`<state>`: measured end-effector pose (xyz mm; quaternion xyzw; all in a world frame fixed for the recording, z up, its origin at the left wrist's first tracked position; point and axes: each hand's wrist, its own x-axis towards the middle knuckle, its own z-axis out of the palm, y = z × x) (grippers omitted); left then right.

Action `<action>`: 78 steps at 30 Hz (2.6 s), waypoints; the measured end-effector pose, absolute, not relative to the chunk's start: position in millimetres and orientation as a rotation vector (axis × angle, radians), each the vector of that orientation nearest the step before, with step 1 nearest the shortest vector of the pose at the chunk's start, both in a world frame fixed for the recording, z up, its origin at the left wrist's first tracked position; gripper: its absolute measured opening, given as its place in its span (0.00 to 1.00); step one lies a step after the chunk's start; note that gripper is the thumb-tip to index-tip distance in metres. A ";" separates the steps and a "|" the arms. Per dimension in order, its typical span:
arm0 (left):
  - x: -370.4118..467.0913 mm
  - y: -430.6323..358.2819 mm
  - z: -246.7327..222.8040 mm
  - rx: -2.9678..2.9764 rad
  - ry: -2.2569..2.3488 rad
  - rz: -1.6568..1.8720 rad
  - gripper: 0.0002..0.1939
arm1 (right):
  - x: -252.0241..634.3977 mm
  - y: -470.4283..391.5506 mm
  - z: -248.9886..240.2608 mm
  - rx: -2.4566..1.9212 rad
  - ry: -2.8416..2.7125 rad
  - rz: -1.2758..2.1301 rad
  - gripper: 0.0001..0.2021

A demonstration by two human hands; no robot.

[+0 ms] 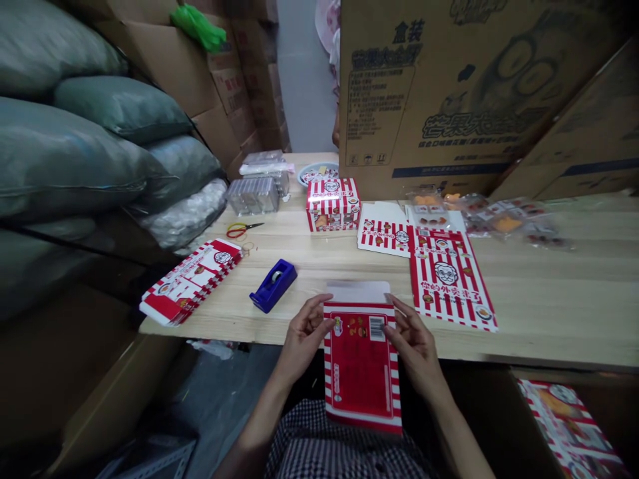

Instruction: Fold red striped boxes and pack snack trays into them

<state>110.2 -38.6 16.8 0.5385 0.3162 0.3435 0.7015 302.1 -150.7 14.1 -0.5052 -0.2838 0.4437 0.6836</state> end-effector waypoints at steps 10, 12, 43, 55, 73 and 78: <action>109.7 -22.9 -33.6 1.196 0.819 0.598 0.17 | 321.1 -132.9 -24.3 -1.242 -0.780 1.193 0.18; 106.2 -22.1 -44.1 1.177 0.829 0.546 0.18 | 320.4 -132.7 -33.6 -1.231 -0.791 1.251 0.18; 90.7 -22.7 -48.2 0.907 0.786 0.644 0.24 | 298.6 -122.2 -48.6 -1.186 -0.472 1.255 0.35; 96.1 -36.7 -64.4 0.747 0.738 0.678 0.17 | 286.1 -122.4 -58.9 -1.152 -0.501 1.390 0.17; 98.4 -24.0 -62.6 1.078 0.681 0.513 0.19 | 303.5 -125.8 -56.1 -1.033 -0.637 1.545 0.18; 101.0 -21.9 -56.9 1.109 0.647 0.537 0.17 | 297.9 -122.8 -59.5 -1.008 -0.619 1.520 0.21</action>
